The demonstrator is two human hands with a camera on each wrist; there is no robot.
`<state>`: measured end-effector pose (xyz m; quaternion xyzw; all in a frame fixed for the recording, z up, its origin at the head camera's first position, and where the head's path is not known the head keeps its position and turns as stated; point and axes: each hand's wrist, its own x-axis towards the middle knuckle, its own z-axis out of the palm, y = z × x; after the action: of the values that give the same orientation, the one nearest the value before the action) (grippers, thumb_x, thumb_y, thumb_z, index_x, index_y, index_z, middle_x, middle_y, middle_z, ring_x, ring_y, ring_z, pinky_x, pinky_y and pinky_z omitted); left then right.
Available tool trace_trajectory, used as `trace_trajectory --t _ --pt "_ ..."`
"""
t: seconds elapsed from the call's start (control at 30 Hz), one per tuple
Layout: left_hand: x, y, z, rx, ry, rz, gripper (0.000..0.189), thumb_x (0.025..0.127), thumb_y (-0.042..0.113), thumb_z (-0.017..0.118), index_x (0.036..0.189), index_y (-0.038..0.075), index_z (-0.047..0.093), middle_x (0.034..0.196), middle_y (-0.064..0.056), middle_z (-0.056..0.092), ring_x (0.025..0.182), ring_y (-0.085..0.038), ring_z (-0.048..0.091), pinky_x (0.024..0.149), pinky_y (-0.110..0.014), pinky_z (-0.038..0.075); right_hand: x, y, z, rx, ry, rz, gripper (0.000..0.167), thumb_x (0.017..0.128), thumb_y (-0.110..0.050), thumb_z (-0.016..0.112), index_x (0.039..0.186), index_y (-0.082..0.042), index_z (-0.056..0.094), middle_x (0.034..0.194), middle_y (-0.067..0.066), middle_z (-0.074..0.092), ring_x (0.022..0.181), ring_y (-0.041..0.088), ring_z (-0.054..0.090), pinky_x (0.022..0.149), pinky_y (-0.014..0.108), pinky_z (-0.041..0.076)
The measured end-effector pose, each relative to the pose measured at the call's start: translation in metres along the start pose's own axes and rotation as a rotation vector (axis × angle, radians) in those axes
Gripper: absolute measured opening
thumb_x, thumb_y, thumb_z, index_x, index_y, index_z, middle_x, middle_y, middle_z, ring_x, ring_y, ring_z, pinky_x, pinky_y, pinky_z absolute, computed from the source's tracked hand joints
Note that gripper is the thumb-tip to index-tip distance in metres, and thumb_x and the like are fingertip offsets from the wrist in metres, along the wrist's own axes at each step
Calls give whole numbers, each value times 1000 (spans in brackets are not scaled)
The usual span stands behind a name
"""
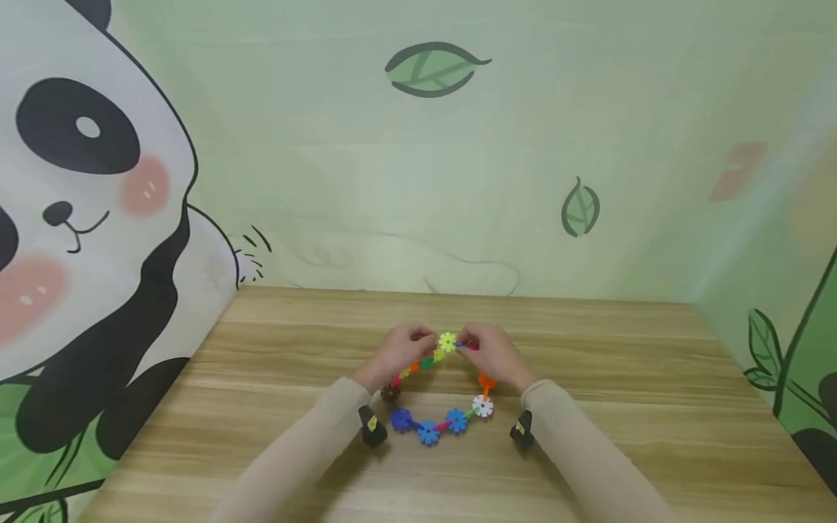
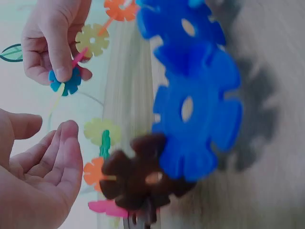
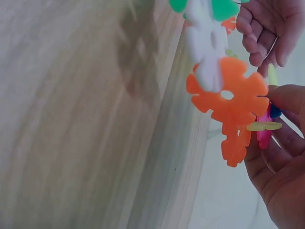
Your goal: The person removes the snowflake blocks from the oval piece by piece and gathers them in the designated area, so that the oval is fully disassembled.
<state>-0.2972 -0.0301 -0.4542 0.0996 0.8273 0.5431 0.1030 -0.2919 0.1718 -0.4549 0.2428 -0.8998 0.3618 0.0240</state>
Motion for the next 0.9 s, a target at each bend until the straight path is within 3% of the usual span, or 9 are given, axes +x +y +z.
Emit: trace_trajectory --t 0.17,0.53,0.7,0.9 --pt "-2 3 4 -97 -22 -57 22 94 15 57 108 -1 63 90 -9 67 80 -18 63 77 -37 53 1 -2 1 16 -22 -28 5 87 -7 69 90 -9 66 87 -2 65 79 13 59 74 31 53" --pt "-3 6 6 -30 -36 -23 23 89 15 66 107 1 64 87 -5 66 80 -23 63 72 -36 52 3 -4 3 9 -69 -25 6 86 -9 70 89 -12 66 83 -5 64 75 13 57 70 27 52" --pt "-3 5 5 -44 -49 -24 21 88 13 66 106 2 64 84 -5 63 74 -19 60 72 -38 52 2 -4 3 31 -67 -2 7 85 -10 71 89 -14 66 84 -5 64 76 14 58 72 29 52" --pt "-2 5 5 -67 -38 -39 17 88 12 66 102 3 63 84 -5 61 78 -23 60 71 -36 52 -1 -4 2 82 -52 7 5 86 -12 70 91 -12 68 84 -4 65 75 14 59 72 30 53"
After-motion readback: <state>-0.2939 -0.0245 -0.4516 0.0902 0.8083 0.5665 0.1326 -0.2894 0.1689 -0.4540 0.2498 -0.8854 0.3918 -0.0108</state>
